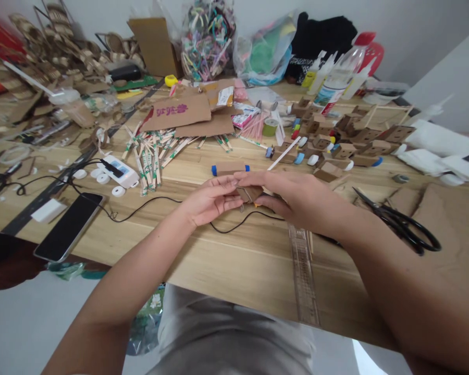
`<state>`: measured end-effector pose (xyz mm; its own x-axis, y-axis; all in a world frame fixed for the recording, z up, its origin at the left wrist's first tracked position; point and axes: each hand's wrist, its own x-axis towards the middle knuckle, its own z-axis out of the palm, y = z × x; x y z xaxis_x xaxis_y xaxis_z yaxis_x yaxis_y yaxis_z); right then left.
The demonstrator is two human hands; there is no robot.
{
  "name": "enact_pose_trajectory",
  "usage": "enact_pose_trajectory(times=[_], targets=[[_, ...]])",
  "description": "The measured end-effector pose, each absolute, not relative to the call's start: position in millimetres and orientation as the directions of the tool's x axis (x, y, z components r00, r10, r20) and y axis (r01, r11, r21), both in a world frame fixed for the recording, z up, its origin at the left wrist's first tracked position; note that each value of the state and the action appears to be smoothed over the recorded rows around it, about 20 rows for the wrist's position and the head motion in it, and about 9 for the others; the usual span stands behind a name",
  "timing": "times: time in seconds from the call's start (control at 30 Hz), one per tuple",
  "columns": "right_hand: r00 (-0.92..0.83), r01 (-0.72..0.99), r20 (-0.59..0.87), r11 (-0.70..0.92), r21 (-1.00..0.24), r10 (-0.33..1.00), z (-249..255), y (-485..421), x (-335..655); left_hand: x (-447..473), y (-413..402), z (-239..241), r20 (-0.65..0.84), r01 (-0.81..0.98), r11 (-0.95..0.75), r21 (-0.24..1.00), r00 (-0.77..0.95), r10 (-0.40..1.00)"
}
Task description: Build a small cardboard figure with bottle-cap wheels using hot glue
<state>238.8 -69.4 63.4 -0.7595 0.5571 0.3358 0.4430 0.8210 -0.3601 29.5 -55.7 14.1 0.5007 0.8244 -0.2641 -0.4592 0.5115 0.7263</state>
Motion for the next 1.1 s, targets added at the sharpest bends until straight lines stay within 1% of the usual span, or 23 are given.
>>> enact_pose_trajectory(times=[0.2, 0.5, 0.67, 0.77, 0.87, 0.97, 1.1], targets=[[-0.765, 0.482, 0.389, 0.857, -0.184, 0.513, 59, -70, 240, 31, -56, 19, -0.272, -0.484, 0.522, 0.703, 0.495, 0.825], [-0.761, 0.454, 0.466, 0.883, -0.117, 0.452, 50, -62, 243, 34, -57, 15, -0.337, -0.49, 0.541, 0.684, 0.445, 0.83], [-0.746, 0.476, 0.441, 0.863, -0.171, 0.499, 53, -61, 246, 34, -58, 12, -0.313, -0.477, 0.521, 0.707, 0.45, 0.837], [-0.724, 0.457, 0.472, 0.863, -0.216, 0.502, 52, -59, 247, 36, -59, 12, -0.269, -0.479, 0.493, 0.726, 0.462, 0.845], [-0.696, 0.416, 0.516, 0.866, -0.277, 0.5, 48, -55, 248, 38, -59, 11, -0.204, -0.497, 0.45, 0.742, 0.472, 0.858], [-0.673, 0.422, 0.495, 0.835, -0.353, 0.549, 46, -52, 248, 38, -58, 11, -0.158, -0.505, 0.405, 0.762, 0.463, 0.872], [-0.65, 0.394, 0.502, 0.819, -0.418, 0.57, 44, -52, 248, 36, -56, 9, -0.181, -0.468, 0.397, 0.79, 0.44, 0.88]])
